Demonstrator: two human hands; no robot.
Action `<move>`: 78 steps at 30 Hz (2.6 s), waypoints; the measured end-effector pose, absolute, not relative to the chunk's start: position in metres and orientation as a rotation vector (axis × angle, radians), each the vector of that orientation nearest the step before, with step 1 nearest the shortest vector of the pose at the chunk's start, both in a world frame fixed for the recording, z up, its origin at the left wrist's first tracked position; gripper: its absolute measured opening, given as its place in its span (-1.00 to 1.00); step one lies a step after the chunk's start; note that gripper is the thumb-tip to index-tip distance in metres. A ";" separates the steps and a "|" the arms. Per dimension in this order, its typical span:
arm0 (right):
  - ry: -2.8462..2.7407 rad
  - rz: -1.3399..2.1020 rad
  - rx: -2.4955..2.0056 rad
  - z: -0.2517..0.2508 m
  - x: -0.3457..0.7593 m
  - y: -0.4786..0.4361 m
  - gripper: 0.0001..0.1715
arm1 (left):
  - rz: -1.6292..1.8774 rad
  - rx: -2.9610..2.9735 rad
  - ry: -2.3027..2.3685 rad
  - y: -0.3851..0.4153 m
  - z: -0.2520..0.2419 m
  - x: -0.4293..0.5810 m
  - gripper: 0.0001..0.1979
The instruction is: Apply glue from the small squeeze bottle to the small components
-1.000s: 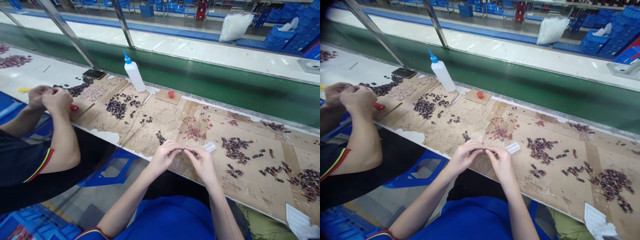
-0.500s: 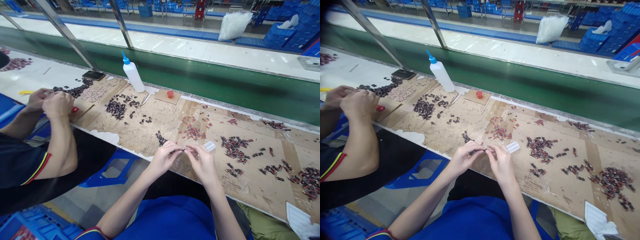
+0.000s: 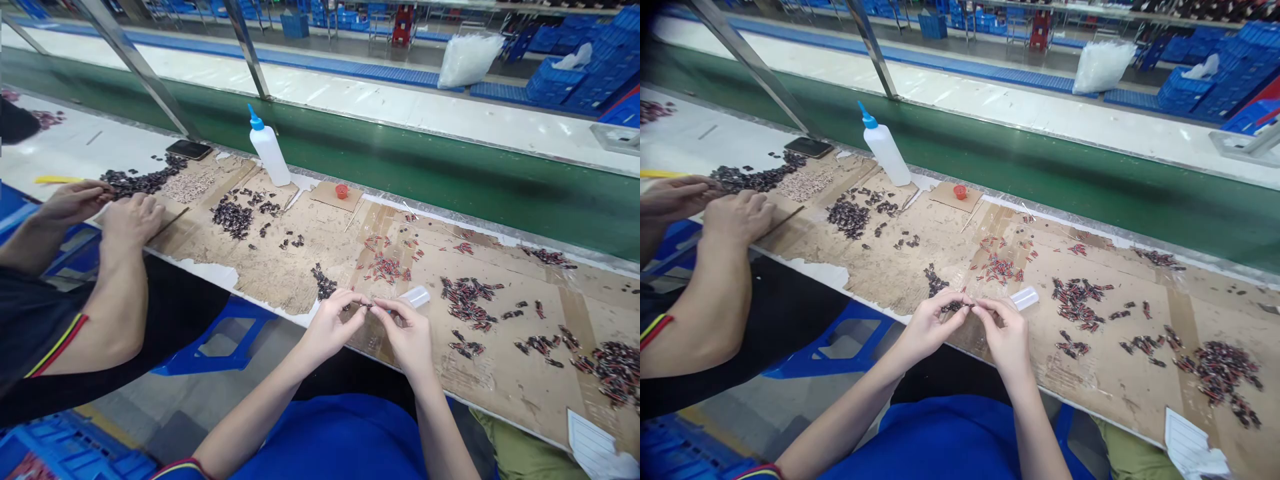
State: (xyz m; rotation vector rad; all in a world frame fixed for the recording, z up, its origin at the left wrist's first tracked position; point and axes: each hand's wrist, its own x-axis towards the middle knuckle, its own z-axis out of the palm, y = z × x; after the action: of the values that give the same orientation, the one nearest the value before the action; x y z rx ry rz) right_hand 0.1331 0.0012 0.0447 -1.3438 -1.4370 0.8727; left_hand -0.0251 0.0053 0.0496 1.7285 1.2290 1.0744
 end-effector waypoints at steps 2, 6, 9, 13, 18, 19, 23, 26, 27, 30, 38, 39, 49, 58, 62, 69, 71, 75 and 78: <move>-1.362 0.983 -1.325 0.040 0.136 0.001 -0.76 | 1.074 1.707 1.203 0.005 0.050 -0.024 -0.87; -1.292 1.073 -1.286 0.037 0.139 0.000 -0.78 | 1.076 1.676 1.188 0.004 0.048 -0.020 -0.88; -1.319 0.974 -1.300 0.042 0.140 -0.003 -0.80 | 1.116 1.665 1.188 0.003 0.046 -0.013 -0.89; -1.355 0.873 -1.352 0.048 0.151 -0.010 -0.81 | 1.161 1.657 1.111 0.003 0.042 0.000 -0.89; -1.224 0.672 -1.627 0.045 0.199 -0.014 -0.68 | 1.087 1.846 1.219 0.015 0.034 -0.014 -0.73; -1.173 0.584 -1.718 0.045 0.209 -0.014 -0.62 | 1.082 1.899 1.311 0.019 0.032 -0.021 -0.75; -1.149 0.169 -2.039 0.049 0.224 -0.008 -0.37 | 0.823 2.020 1.717 0.027 0.026 -0.039 -0.94; -1.181 0.315 -2.185 0.058 0.204 0.001 -0.25 | 0.574 2.044 1.839 0.026 0.028 -0.038 -0.93; -1.216 0.425 -2.243 0.061 0.194 0.004 -0.23 | 0.528 2.048 1.850 0.025 0.029 -0.036 -0.91; -1.359 0.596 -2.356 0.065 0.169 0.016 -0.18 | 0.473 2.066 1.839 0.023 0.029 -0.031 -0.87; -1.247 0.889 -2.054 0.052 0.172 0.026 -0.58 | 0.696 2.107 1.561 0.019 0.021 -0.022 -0.84; -1.145 1.010 -1.927 0.051 0.175 0.024 -0.57 | 0.717 2.097 1.543 0.018 0.019 -0.018 -0.85; -0.427 1.121 -1.373 0.041 0.171 0.009 -0.50 | 0.895 2.062 1.526 0.010 -0.004 -0.009 -0.89; -0.631 0.910 -1.527 0.020 0.159 0.003 -0.54 | 0.861 2.176 1.521 0.013 -0.002 -0.014 -0.81; -0.706 0.812 -1.584 0.022 0.156 0.002 -0.52 | 0.806 2.200 1.523 0.015 0.002 -0.013 -0.85; -0.720 0.732 -1.625 0.016 0.152 -0.004 -0.52 | 0.826 2.176 1.416 0.018 -0.002 -0.013 -0.80; -0.742 0.730 -1.633 0.017 0.152 -0.004 -0.53 | 0.835 2.123 1.469 0.019 -0.002 -0.013 -0.84; -0.796 0.733 -1.656 0.020 0.151 -0.004 -0.56 | 0.856 2.043 1.531 0.020 -0.001 -0.012 -0.87; -0.819 0.745 -1.646 0.021 0.150 -0.004 -0.56 | 0.865 2.020 1.531 0.020 -0.001 -0.012 -0.89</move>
State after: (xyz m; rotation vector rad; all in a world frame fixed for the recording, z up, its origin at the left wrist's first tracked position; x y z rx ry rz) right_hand 0.1502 -0.0036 0.0209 -1.6462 -0.8187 0.7449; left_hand -0.0118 0.0199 -0.0007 2.0199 1.5307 0.8647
